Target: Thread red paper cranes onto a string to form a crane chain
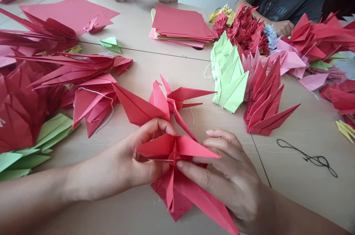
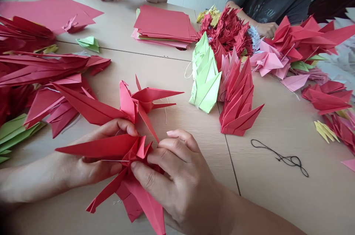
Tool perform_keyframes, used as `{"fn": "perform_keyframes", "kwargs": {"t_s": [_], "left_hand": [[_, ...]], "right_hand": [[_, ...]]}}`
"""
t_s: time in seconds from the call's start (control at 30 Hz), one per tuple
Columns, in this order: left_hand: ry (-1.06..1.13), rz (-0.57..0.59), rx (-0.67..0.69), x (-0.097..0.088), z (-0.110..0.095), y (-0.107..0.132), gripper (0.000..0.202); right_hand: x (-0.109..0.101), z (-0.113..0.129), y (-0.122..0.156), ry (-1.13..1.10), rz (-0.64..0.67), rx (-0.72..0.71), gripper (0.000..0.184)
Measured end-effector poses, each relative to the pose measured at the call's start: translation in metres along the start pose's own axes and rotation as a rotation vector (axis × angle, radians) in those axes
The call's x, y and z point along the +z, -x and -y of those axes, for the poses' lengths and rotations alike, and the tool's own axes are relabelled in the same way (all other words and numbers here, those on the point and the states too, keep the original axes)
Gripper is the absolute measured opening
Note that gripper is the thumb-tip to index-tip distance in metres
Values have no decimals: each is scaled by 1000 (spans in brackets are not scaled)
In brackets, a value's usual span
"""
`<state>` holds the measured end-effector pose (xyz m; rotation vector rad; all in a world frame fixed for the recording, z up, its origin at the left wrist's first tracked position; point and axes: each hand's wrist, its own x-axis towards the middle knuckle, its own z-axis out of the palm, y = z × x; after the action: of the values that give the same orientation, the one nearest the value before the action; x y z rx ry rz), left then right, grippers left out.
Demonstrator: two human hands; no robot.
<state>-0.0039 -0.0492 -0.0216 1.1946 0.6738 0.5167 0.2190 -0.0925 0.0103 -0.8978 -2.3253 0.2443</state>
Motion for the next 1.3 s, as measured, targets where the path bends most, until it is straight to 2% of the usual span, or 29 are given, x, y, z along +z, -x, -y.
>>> {"fn": "perform_keyframes", "kwargs": {"t_s": [0.1, 0.2, 0.4, 0.57, 0.7, 0.8, 1.0, 1.17, 1.3], "left_hand": [[71, 9, -48, 2, -5, 2, 34], [71, 0, -111, 5, -18, 3, 25], [-161, -49, -135, 14, -37, 2, 20], [-165, -81, -139, 17, -34, 2, 22], [-201, -113, -49, 19, -27, 5, 25], [-205, -144, 16, 21, -25, 7, 20], [-266, -83, 30, 19, -26, 5, 20], [-356, -88, 79, 14, -27, 8, 34], [-274, 19, -55, 8, -32, 10, 49]], "right_hand": [[1, -1, 1, -11, 25, 2, 33], [1, 0, 1, -24, 45, 1, 33], [-5, 2, -5, -18, 108, 10, 31], [-4, 2, -5, -19, 125, 2, 31], [2, 2, -1, -41, 53, 4, 31], [3, 3, -1, -34, 34, 15, 28], [-4, 7, -7, 27, 72, 3, 26], [-1, 6, -6, 14, 45, -1, 24], [3, 4, -2, 0, -6, 9, 28]]}}
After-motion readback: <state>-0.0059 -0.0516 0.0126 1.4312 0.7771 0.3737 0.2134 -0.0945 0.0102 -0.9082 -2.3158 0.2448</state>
